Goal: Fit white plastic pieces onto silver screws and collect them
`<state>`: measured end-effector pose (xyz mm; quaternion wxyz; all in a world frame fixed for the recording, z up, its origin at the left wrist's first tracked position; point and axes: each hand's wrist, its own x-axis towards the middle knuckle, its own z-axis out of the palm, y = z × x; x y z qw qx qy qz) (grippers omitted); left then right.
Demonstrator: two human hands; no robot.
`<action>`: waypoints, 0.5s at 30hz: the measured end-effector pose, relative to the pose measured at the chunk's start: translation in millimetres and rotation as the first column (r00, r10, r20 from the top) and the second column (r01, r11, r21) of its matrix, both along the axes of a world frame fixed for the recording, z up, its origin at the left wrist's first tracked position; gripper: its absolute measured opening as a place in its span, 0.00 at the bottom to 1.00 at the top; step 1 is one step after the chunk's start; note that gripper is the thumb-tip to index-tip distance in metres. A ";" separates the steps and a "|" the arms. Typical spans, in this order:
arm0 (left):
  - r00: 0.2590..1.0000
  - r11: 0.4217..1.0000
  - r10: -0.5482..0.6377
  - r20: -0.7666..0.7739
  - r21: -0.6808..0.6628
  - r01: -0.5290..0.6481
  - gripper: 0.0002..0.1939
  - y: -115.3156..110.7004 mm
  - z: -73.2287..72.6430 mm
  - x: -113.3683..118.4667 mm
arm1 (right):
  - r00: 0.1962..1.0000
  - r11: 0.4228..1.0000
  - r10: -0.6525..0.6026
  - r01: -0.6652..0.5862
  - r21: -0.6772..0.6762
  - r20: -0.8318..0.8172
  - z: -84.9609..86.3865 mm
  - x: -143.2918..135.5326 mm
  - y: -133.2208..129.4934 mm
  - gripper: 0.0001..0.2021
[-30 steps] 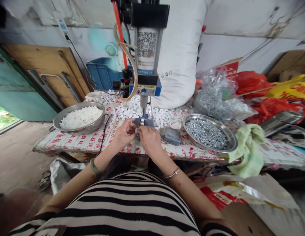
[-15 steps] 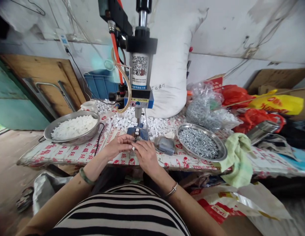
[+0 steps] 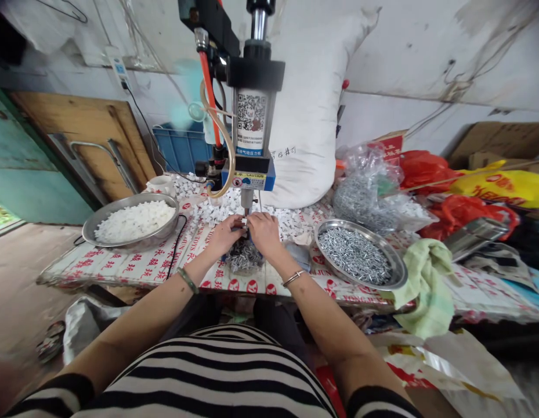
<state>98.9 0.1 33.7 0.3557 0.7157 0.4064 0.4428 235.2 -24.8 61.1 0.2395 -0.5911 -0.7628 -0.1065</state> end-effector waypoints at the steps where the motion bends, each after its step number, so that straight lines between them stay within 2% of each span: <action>1: 1.000 1.000 -0.007 0.010 -0.010 0.007 0.21 1.8 -2.1 -0.1 | 1.000 1.000 -0.008 0.008 -0.004 0.028 0.1 -1.2 0.3 0.11; 10: 0.994 0.998 -0.045 0.104 -0.048 0.050 0.20 11.4 -12.4 -1.2 | 0.982 0.998 -0.055 0.057 -0.004 0.180 1.0 -4.9 -2.4 0.12; 15: 0.997 0.997 -0.072 0.032 0.022 0.071 0.16 9.4 -9.7 -2.5 | 0.970 0.999 -0.019 0.009 0.042 0.241 -1.3 -5.3 -5.2 0.14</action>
